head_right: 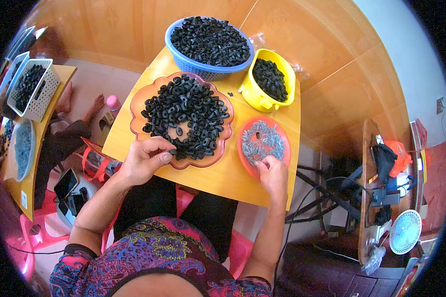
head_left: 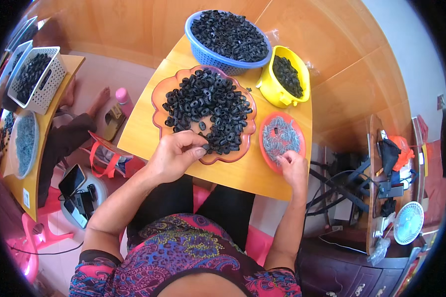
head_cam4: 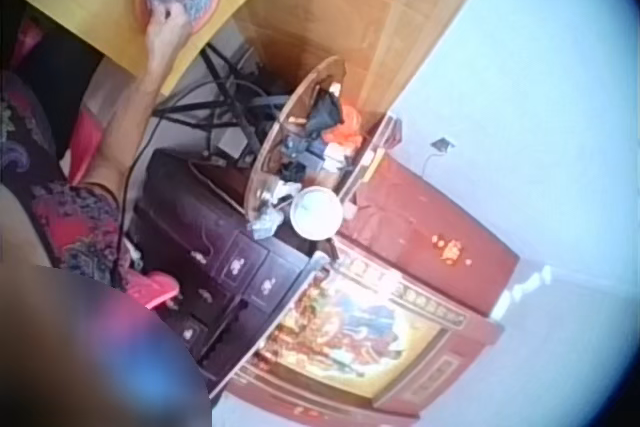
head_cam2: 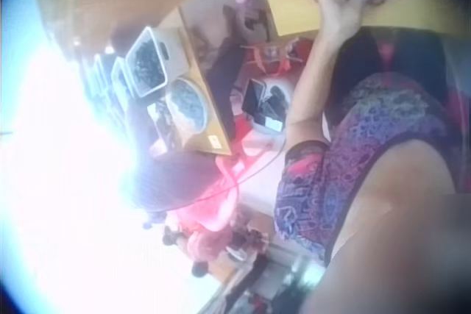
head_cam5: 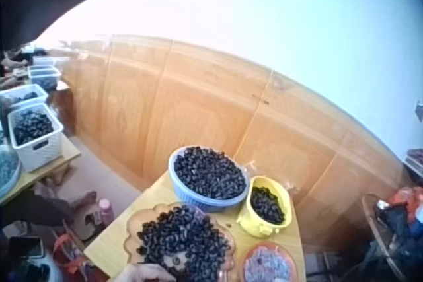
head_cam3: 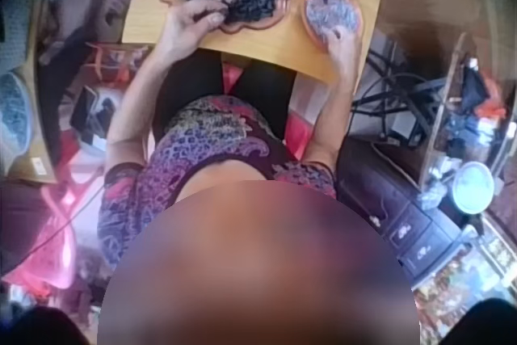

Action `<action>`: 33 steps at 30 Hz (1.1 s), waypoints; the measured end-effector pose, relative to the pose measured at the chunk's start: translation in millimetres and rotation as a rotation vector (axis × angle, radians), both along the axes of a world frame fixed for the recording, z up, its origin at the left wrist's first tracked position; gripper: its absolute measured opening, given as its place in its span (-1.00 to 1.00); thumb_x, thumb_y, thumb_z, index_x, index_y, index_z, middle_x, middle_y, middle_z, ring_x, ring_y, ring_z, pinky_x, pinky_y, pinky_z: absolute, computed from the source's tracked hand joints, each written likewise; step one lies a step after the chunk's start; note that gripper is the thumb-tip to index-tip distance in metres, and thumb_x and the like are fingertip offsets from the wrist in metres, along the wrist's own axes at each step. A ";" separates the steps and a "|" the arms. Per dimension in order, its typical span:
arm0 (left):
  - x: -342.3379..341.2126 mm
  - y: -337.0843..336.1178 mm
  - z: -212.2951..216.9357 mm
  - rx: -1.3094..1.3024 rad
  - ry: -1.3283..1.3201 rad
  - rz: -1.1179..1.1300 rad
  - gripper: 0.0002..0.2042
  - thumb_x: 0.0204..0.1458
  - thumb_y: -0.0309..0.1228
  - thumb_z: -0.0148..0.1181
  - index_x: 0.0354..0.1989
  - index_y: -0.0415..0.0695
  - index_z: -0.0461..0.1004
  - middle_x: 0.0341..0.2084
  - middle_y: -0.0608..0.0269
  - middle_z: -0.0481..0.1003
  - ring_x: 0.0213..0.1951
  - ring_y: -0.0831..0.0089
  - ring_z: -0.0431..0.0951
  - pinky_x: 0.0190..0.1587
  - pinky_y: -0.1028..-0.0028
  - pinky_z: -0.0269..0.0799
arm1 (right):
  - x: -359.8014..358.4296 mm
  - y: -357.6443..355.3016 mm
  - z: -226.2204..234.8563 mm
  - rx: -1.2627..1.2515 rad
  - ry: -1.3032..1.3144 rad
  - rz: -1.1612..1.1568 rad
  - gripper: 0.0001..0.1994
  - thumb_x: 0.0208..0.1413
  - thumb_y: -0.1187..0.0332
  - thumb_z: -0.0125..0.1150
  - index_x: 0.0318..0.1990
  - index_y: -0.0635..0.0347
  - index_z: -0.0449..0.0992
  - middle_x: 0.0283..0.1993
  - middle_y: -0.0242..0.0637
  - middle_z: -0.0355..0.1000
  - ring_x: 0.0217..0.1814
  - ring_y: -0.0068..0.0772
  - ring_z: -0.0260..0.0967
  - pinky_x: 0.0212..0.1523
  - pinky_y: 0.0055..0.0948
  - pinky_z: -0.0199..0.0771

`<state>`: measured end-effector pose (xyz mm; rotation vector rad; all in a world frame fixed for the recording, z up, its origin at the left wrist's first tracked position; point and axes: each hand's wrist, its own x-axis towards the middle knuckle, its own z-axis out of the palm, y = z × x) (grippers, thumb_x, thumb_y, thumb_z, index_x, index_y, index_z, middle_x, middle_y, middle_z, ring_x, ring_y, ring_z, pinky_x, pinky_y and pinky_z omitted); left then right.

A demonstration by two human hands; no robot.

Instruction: The person assembles small components by picking black plastic pieces and inserting metal pins into them by hand.

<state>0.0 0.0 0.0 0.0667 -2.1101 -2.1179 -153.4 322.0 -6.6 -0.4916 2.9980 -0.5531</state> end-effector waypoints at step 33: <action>6.6 23.8 -11.5 1.077 -0.099 -0.171 -0.89 0.14 -0.47 0.08 -0.17 -0.15 0.38 -0.35 0.28 0.49 -0.34 0.47 0.50 -0.23 0.49 0.41 | 102.5 -145.8 58.9 -0.848 0.105 0.521 -0.87 -0.04 0.67 0.22 -0.32 0.34 0.46 -0.32 -0.20 0.44 -0.34 -0.39 0.41 -0.28 -0.51 0.43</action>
